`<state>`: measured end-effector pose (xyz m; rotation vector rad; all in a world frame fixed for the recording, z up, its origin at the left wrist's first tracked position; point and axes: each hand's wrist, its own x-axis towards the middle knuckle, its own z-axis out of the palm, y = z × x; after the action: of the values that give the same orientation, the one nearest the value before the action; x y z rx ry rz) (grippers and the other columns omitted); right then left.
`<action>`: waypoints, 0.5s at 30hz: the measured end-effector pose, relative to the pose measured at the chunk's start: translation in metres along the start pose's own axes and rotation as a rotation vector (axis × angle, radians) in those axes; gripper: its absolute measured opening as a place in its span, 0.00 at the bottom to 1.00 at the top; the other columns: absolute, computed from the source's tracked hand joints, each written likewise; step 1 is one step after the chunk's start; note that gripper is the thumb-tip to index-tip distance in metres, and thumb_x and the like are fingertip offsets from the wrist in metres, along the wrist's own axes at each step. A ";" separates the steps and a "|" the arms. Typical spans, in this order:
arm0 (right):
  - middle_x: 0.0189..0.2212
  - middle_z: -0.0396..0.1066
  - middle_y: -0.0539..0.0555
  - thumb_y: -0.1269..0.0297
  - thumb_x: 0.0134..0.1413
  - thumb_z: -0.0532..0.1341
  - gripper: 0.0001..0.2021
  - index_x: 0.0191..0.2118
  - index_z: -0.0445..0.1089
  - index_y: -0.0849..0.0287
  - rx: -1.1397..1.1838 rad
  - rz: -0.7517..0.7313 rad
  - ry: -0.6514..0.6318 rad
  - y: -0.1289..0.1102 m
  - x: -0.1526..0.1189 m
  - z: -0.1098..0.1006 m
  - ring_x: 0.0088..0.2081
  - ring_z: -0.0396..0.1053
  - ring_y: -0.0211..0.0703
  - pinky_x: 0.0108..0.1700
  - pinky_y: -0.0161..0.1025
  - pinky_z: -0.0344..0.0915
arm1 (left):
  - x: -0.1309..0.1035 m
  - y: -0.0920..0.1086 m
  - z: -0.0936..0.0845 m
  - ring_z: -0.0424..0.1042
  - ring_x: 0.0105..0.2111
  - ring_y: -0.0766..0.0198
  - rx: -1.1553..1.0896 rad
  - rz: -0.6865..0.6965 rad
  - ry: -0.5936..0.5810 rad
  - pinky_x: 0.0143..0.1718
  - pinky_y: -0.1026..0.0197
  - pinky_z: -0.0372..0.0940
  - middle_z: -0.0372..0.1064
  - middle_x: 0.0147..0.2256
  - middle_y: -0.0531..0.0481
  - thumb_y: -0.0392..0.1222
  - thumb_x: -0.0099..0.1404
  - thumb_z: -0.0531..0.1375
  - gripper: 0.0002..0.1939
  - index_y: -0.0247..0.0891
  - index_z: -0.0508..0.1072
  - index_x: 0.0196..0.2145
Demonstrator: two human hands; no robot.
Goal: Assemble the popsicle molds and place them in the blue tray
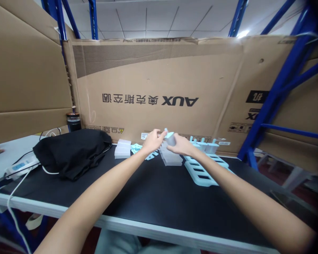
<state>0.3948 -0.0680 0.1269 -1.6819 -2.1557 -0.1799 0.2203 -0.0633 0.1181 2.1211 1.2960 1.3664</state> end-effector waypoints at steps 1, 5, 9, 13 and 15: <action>0.38 0.72 0.63 0.52 0.45 0.58 0.22 0.43 0.64 0.63 -0.016 -0.068 -0.033 -0.010 0.004 0.005 0.38 0.71 0.54 0.34 0.38 0.61 | 0.004 -0.001 0.001 0.71 0.41 0.58 0.009 0.002 -0.015 0.43 0.60 0.62 0.74 0.38 0.43 0.60 0.66 0.48 0.26 0.35 0.72 0.41; 0.35 0.73 0.61 0.58 0.48 0.55 0.13 0.36 0.67 0.61 -0.090 -0.170 -0.126 -0.026 0.017 0.021 0.37 0.71 0.52 0.35 0.38 0.60 | 0.013 -0.015 -0.009 0.71 0.30 0.62 0.056 -0.012 -0.020 0.36 0.63 0.61 0.73 0.25 0.49 0.52 0.65 0.51 0.20 0.37 0.75 0.28; 0.41 0.72 0.66 0.56 0.50 0.54 0.20 0.47 0.63 0.63 -0.145 -0.083 -0.119 -0.019 0.024 0.021 0.41 0.71 0.57 0.37 0.41 0.62 | 0.020 -0.035 -0.036 0.71 0.26 0.64 -0.022 -0.138 0.090 0.34 0.64 0.62 0.72 0.22 0.51 0.53 0.63 0.53 0.19 0.38 0.76 0.29; 0.45 0.70 0.70 0.45 0.51 0.53 0.32 0.55 0.55 0.64 -0.179 0.012 -0.166 -0.016 0.027 0.013 0.43 0.70 0.63 0.40 0.49 0.63 | 0.022 -0.055 -0.056 0.73 0.30 0.62 0.073 -0.168 0.127 0.40 0.61 0.64 0.74 0.26 0.49 0.50 0.63 0.55 0.15 0.38 0.77 0.33; 0.46 0.69 0.71 0.39 0.51 0.50 0.35 0.56 0.54 0.63 -0.171 -0.012 -0.225 -0.021 0.030 0.010 0.44 0.69 0.64 0.42 0.52 0.63 | 0.017 -0.062 -0.059 0.73 0.37 0.59 0.204 -0.180 0.063 0.44 0.59 0.63 0.75 0.33 0.47 0.47 0.60 0.58 0.11 0.40 0.76 0.36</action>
<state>0.3671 -0.0430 0.1327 -1.8626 -2.3733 -0.1906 0.1406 -0.0278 0.1168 2.0407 1.6707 1.2839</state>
